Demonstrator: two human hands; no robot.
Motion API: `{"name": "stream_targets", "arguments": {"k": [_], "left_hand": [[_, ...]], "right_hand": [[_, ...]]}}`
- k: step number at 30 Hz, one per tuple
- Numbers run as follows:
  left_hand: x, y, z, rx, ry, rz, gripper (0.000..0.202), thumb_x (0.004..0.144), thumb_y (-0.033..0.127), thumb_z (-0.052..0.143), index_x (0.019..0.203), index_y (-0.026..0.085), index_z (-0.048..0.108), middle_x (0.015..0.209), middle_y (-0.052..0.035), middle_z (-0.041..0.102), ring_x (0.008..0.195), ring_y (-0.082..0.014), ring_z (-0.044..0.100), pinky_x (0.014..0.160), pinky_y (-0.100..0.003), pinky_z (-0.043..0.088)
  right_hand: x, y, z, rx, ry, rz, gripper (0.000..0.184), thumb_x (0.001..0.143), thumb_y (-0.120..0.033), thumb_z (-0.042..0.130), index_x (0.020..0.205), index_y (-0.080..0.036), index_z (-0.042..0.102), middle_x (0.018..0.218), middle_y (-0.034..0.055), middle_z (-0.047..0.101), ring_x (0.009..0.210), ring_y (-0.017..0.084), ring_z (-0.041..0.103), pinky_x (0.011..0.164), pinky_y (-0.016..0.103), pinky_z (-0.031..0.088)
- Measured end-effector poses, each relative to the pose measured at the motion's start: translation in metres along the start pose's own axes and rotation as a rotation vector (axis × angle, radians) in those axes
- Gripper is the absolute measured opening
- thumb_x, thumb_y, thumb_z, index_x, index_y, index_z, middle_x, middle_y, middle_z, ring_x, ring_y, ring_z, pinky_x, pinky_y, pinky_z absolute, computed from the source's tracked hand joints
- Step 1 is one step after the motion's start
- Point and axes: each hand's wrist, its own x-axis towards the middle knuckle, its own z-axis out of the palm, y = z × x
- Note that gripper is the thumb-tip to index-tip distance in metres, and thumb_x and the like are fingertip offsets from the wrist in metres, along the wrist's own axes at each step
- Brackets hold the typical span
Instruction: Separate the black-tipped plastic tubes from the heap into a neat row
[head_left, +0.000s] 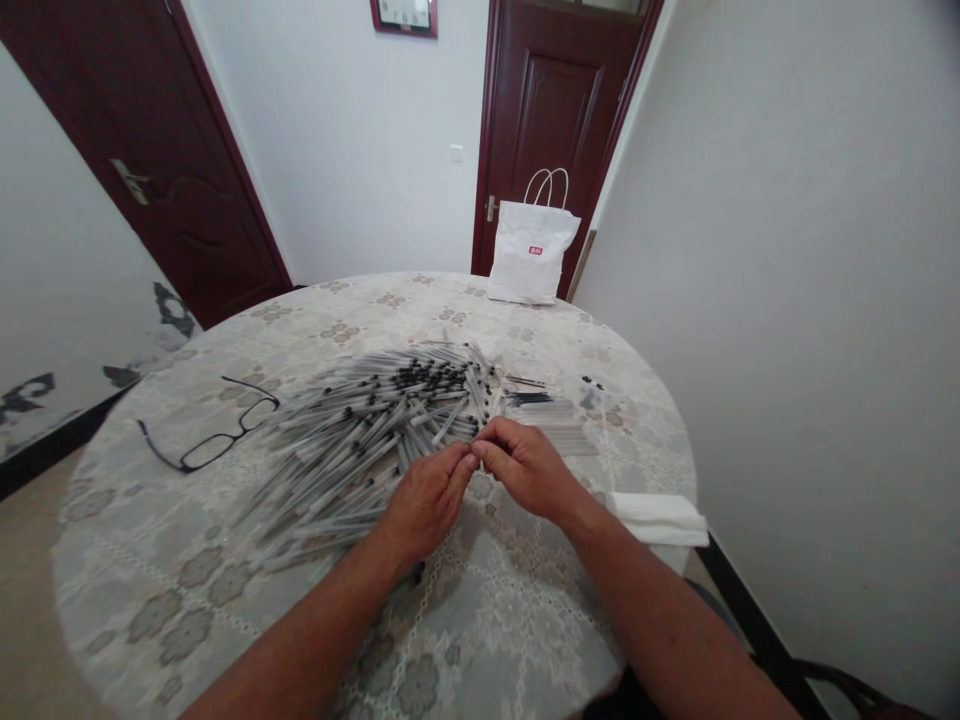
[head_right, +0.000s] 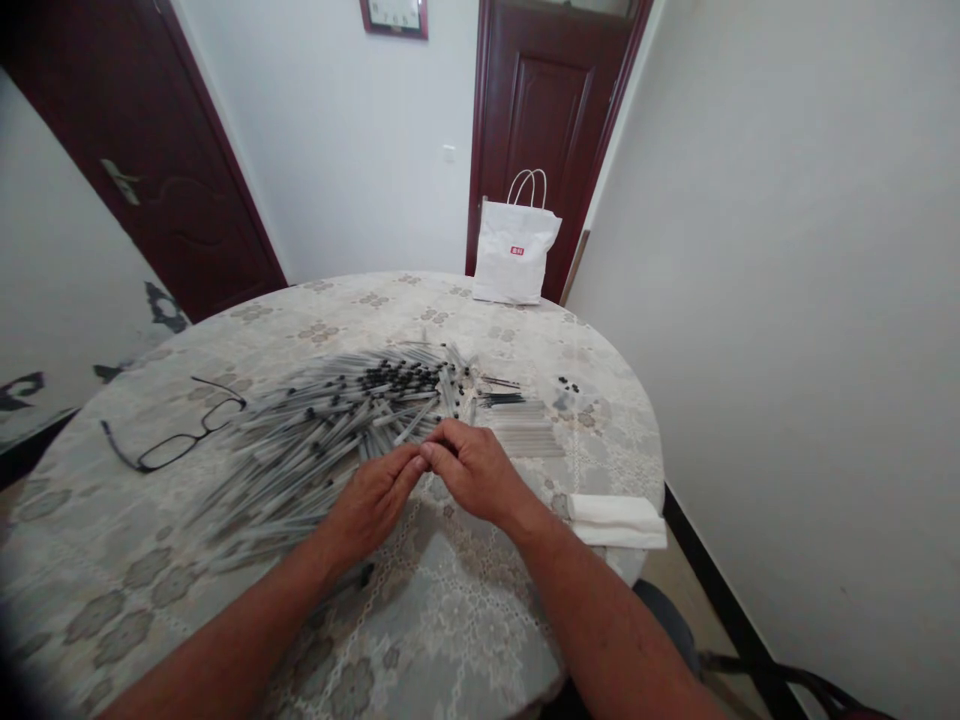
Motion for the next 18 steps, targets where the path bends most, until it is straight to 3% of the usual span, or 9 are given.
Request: {"name": "stream_targets", "arguments": {"k": [3,8,12,14,16,18], "left_hand": [[-0.002,0.0,0.002,0.033,0.014,-0.011,0.036,0.104,0.041,0.034,0.1,0.02,0.063,0.086,-0.004,0.067,0.08,-0.0189,0.062,0.076,-0.03,0.043],[-0.002,0.001,0.003,-0.003,-0.038,0.015,0.035,0.105,0.04,0.035,0.097,0.021,0.063,0.088,-0.0021,0.067,0.08,-0.0171,0.061,0.074,-0.029,0.041],[0.0,-0.003,0.005,-0.016,0.022,-0.066,0.037,0.104,0.044,0.037,0.089,0.02,0.061,0.077,0.0002,0.061,0.072,-0.017,0.056,0.069,-0.029,0.039],[0.001,-0.005,0.004,-0.045,0.071,-0.085,0.037,0.104,0.043,0.036,0.092,0.02,0.063,0.082,-0.0011,0.064,0.078,-0.0184,0.059,0.072,-0.029,0.04],[0.001,-0.006,0.003,-0.086,0.111,-0.101,0.037,0.104,0.039,0.033,0.101,0.02,0.065,0.09,-0.0029,0.067,0.086,-0.0199,0.061,0.077,-0.03,0.042],[0.002,-0.008,0.002,-0.105,0.119,-0.123,0.036,0.102,0.032,0.033,0.105,0.02,0.066,0.092,-0.0039,0.068,0.087,-0.0206,0.062,0.078,-0.03,0.043]], "right_hand": [[0.0,0.0,-0.001,-0.024,0.015,-0.03,0.014,0.095,-0.026,0.058,0.087,-0.02,0.067,0.072,-0.003,0.064,0.067,0.011,0.057,0.066,0.022,0.04],[0.001,0.005,-0.006,0.143,-0.132,0.034,0.02,0.097,-0.032,0.055,0.085,-0.019,0.064,0.065,-0.0038,0.059,0.059,0.011,0.053,0.058,0.022,0.04],[0.002,0.005,-0.012,-0.024,0.032,-0.01,0.019,0.096,-0.033,0.057,0.087,-0.019,0.067,0.07,-0.0023,0.062,0.065,0.012,0.055,0.063,0.023,0.04],[0.004,0.01,-0.016,-0.087,0.104,0.023,0.021,0.096,-0.035,0.056,0.087,-0.02,0.067,0.071,-0.0016,0.063,0.066,0.012,0.056,0.063,0.023,0.04],[0.007,0.021,-0.023,-0.139,0.083,0.093,0.023,0.096,-0.035,0.055,0.086,-0.019,0.068,0.071,-0.0006,0.064,0.066,0.013,0.057,0.063,0.023,0.04],[0.011,0.036,-0.03,-0.208,-0.027,0.16,0.023,0.094,-0.029,0.052,0.087,-0.018,0.071,0.073,0.0006,0.066,0.066,0.014,0.059,0.063,0.023,0.041]]}}
